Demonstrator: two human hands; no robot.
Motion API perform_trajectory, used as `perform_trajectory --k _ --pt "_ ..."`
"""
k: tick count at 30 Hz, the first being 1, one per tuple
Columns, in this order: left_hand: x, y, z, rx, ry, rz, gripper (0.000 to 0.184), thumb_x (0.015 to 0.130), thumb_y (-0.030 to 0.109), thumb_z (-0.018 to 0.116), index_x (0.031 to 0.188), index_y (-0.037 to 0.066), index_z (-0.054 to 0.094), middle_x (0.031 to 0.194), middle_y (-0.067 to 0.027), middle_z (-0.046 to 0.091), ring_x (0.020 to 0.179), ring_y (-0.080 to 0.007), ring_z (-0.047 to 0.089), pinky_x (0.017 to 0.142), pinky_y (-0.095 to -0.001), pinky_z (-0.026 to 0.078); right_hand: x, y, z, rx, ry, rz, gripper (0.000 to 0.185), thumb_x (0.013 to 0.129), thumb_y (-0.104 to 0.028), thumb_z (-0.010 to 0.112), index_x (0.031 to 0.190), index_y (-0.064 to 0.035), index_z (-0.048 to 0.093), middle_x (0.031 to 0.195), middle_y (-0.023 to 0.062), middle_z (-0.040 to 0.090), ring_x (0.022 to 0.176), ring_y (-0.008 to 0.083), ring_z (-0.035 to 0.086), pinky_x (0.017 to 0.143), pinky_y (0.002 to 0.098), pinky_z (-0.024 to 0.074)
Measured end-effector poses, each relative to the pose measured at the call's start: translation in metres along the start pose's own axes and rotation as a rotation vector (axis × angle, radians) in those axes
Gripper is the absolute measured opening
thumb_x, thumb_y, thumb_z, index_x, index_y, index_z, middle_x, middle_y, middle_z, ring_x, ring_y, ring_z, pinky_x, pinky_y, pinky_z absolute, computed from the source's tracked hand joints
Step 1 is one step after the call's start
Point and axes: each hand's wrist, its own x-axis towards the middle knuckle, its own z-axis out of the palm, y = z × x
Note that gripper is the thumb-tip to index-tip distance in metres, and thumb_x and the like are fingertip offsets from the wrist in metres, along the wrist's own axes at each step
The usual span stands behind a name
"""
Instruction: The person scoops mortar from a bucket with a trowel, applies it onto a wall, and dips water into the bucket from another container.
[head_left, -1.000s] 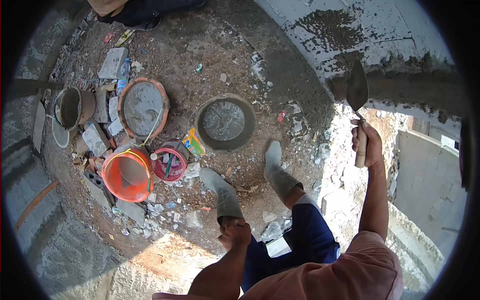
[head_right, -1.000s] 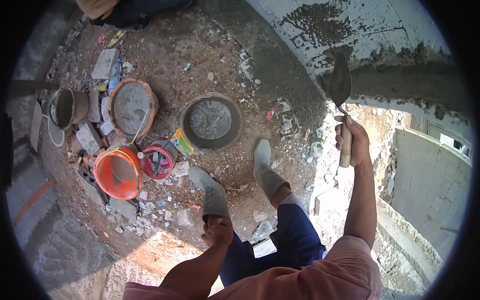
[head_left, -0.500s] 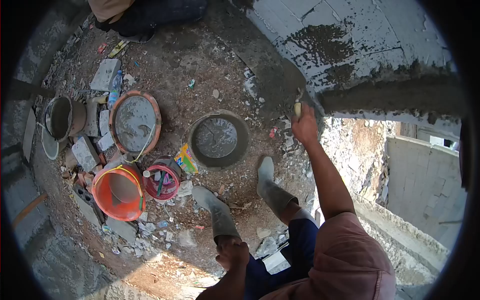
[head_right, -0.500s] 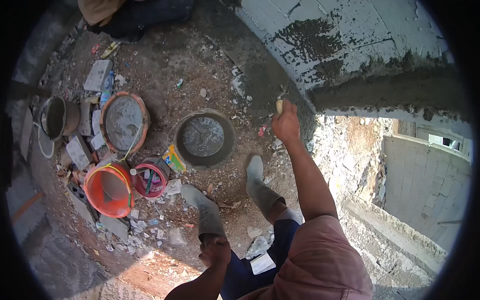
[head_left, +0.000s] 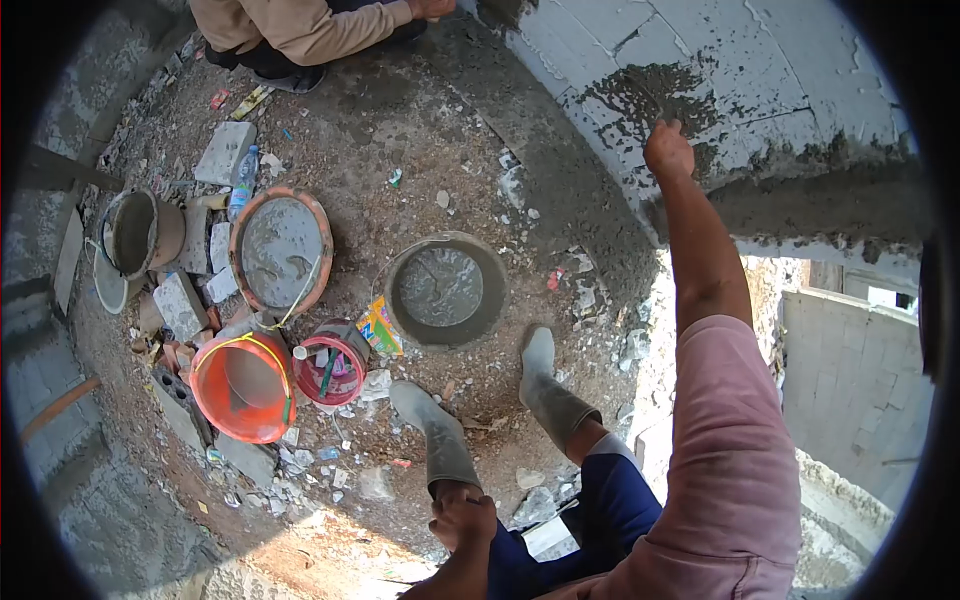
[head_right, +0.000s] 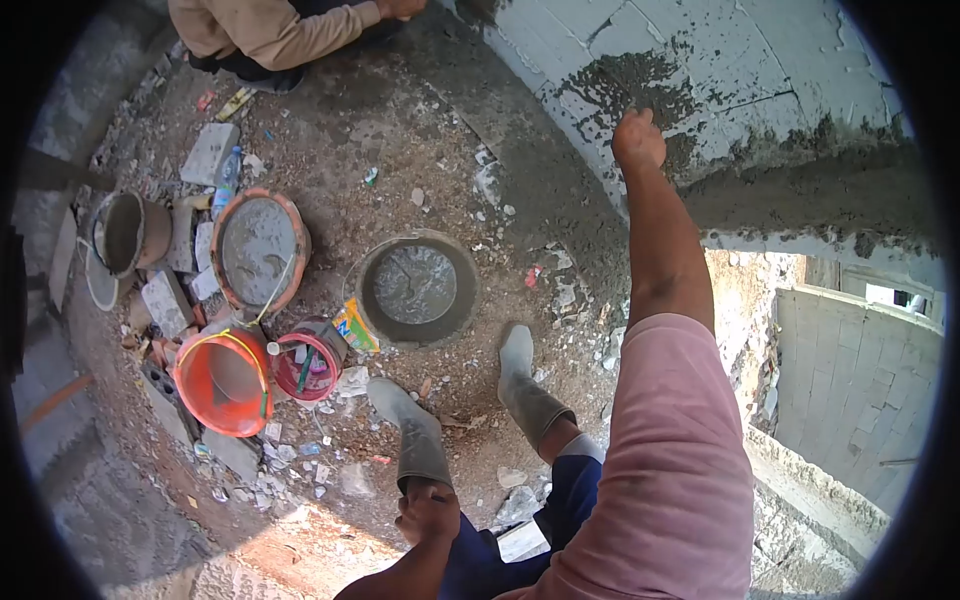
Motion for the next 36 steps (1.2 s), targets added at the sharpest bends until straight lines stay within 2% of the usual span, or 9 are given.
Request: perform_trajectory --k 1,9,12,17,23,28,30,34,36 --pt "0.006 -0.002 0.003 0.028 0.024 0.060 0.036 0.075 0.036 0.065 0.106 0.019 0.073 0.122 -0.0040 0.065 0.123 -0.0244 0.054 0.096 -0.0445 0.046 -0.036 -0.020 -0.028 -0.186 -0.104 -0.151 0.039 0.092 -0.012 0.055 0.132 -0.0095 0.053 0.133 0.0232 0.053 0.112 0.0423 0.064 0.097 0.0487 0.0515" --pt "0.009 -0.005 0.009 0.007 0.032 0.111 0.033 0.073 0.036 0.065 0.101 0.020 0.074 0.121 -0.0013 0.066 0.125 -0.0221 0.052 0.093 -0.0451 0.045 -0.290 0.008 0.016 0.386 -0.332 -0.421 0.053 0.089 -0.024 0.065 0.139 -0.0110 0.053 0.120 0.0256 0.061 0.106 0.0445 0.063 0.094 0.0500 0.0513" --pt "0.010 -0.004 0.004 0.004 -0.015 0.099 0.032 0.075 0.036 0.065 0.101 0.020 0.074 0.121 -0.0025 0.066 0.127 -0.0223 0.050 0.094 -0.0450 0.043 -0.355 -0.006 0.009 0.267 -0.545 -0.494 0.050 0.090 -0.021 0.061 0.137 -0.0072 0.055 0.120 0.0234 0.062 0.103 0.0413 0.067 0.089 0.0481 0.0548" --pt "0.010 -0.008 0.000 0.024 -0.134 0.076 0.049 0.079 0.041 0.064 0.121 0.017 0.069 0.137 -0.0049 0.057 0.137 -0.0216 0.042 0.103 -0.0454 0.040 -0.346 -0.079 0.043 -0.114 -0.458 -0.656 0.034 0.088 -0.014 0.059 0.120 -0.0049 0.063 0.115 0.0206 0.067 0.093 0.0388 0.071 0.080 0.0465 0.0588" --pt "0.011 -0.012 -0.001 0.072 -0.116 0.104 0.050 0.080 0.043 0.063 0.122 0.017 0.068 0.133 -0.0045 0.058 0.135 -0.0210 0.044 0.101 -0.0464 0.042 -0.401 -0.165 0.224 -0.167 -0.196 -0.793 0.012 0.088 -0.014 0.057 0.093 -0.0118 0.067 0.086 0.0071 0.065 0.069 0.0277 0.067 0.058 0.0363 0.0535" --pt "0.009 -0.013 -0.005 0.043 -0.078 0.126 0.049 0.079 0.043 0.063 0.119 0.016 0.069 0.129 -0.0075 0.062 0.129 -0.0240 0.051 0.098 -0.0469 0.045 -0.436 -0.138 0.160 -0.119 -0.287 -1.084 0.017 0.084 -0.018 0.061 0.089 -0.0056 0.072 0.095 0.0096 0.072 0.082 0.0241 0.072 0.067 0.0395 0.0582" --pt "0.011 -0.015 -0.004 0.036 -0.078 0.120 0.050 0.079 0.044 0.064 0.120 0.016 0.069 0.130 -0.0077 0.061 0.130 -0.0243 0.050 0.098 -0.0472 0.045 -0.423 -0.123 0.151 -0.170 -0.190 -1.070 0.019 0.085 -0.017 0.062 0.094 -0.0060 0.073 0.096 0.0081 0.072 0.083 0.0251 0.072 0.070 0.0386 0.0590" --pt "0.010 -0.021 0.002 0.011 -0.079 0.124 0.050 0.079 0.043 0.064 0.121 0.015 0.068 0.131 -0.0082 0.060 0.131 -0.0248 0.048 0.099 -0.0476 0.045 -0.378 -0.136 0.102 -0.089 -0.262 -0.676 0.025 0.088 -0.016 0.061 0.107 -0.0047 0.074 0.102 0.0098 0.073 0.089 0.0287 0.073 0.076 0.0393 0.0603" --pt "0.010 -0.020 0.001 0.005 -0.073 0.131 0.050 0.079 0.042 0.065 0.120 0.015 0.068 0.131 -0.0083 0.060 0.131 -0.0250 0.049 0.099 -0.0479 0.045 -0.381 -0.118 0.164 -0.126 -0.401 -0.621 0.024 0.090 -0.015 0.060 0.107 -0.0049 0.074 0.109 0.0119 0.072 0.095 0.0310 0.073 0.079 0.0415 0.0602"
